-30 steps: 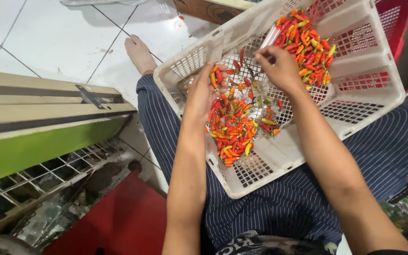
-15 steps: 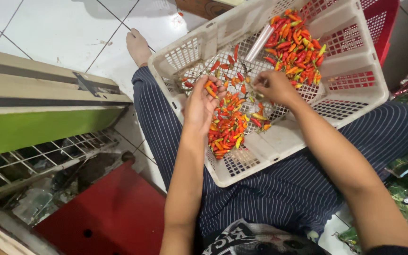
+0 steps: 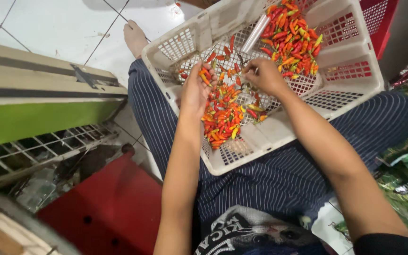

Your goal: The person sits on the floor and sorts red and orange chilies from a white plastic basket. They pick up clusters of chilies, separate individual peppers from the stems, and place the loose chilies back into the basket while discarding the stems.

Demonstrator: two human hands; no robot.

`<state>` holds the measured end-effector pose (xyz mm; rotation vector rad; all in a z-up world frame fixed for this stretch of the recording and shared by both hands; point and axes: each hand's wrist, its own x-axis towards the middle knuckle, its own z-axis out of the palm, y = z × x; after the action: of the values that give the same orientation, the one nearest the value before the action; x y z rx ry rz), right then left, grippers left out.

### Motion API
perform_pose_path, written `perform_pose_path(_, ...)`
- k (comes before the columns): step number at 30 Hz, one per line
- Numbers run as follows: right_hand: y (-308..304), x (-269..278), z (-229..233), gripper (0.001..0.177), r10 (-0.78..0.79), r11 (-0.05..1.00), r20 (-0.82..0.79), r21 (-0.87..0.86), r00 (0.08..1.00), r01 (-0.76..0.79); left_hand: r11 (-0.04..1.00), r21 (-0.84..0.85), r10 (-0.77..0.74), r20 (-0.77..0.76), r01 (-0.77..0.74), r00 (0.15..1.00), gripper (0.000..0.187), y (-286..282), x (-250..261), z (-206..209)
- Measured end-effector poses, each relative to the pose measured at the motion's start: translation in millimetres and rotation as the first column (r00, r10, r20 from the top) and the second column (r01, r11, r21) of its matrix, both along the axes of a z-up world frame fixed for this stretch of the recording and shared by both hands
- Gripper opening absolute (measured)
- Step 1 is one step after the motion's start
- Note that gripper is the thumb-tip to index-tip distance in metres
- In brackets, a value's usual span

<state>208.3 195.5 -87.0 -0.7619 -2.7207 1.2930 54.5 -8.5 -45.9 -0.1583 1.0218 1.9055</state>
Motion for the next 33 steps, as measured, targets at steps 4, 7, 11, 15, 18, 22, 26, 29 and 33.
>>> perform_pose_path(4,5.9,20.6,15.5,0.015,-0.057,0.996,-0.153,0.062,0.987,0.067,0.998,0.062,-0.019,-0.008,0.019,1.000,0.028,-12.6,15.2,7.2)
perform_pose_path(7,-3.0,39.8,37.4,0.014,-0.149,0.989,-0.169,-0.024,0.974,0.147,0.992,0.064,-0.104,-0.031,0.106,0.994,0.029,-22.7,34.4,22.0)
perform_pose_path(11,-36.0,71.7,60.9,0.015,-0.147,0.989,-0.096,-0.040,0.984,0.144,0.985,0.099,-0.138,-0.015,0.139,0.990,0.028,-38.1,49.8,38.7)
perform_pose_path(15,-55.1,84.6,71.0,0.020,-0.024,0.997,-0.033,-0.069,0.999,0.022,0.983,0.084,-0.162,0.000,0.161,0.987,0.029,-39.9,42.8,57.6)
perform_pose_path(18,-58.2,71.4,64.5,0.022,0.045,0.993,-0.052,-0.109,0.998,-0.050,0.968,0.058,-0.242,-0.055,0.245,0.969,0.029,-61.4,35.0,79.5)
perform_pose_path(22,-56.4,38.6,45.6,0.020,0.182,0.982,0.105,-0.070,0.978,-0.175,0.951,0.116,-0.275,-0.108,0.287,0.955,0.035,-90.0,19.2,103.3)
perform_pose_path(26,-55.7,20.9,22.3,0.021,0.238,0.966,0.258,0.041,0.936,-0.257,0.960,0.129,-0.241,-0.065,0.248,0.968,0.037,-95.1,15.1,114.4)
perform_pose_path(29,-60.6,19.7,7.8,0.021,0.231,0.969,0.249,0.025,0.941,-0.244,0.957,0.195,-0.214,-0.028,0.215,0.977,0.039,-88.8,14.7,118.5)
perform_pose_path(33,-63.3,31.6,-8.8,0.022,0.230,0.972,0.218,-0.001,0.948,-0.236,0.934,0.271,-0.229,-0.046,0.233,0.972,0.042,-70.9,18.7,102.6)
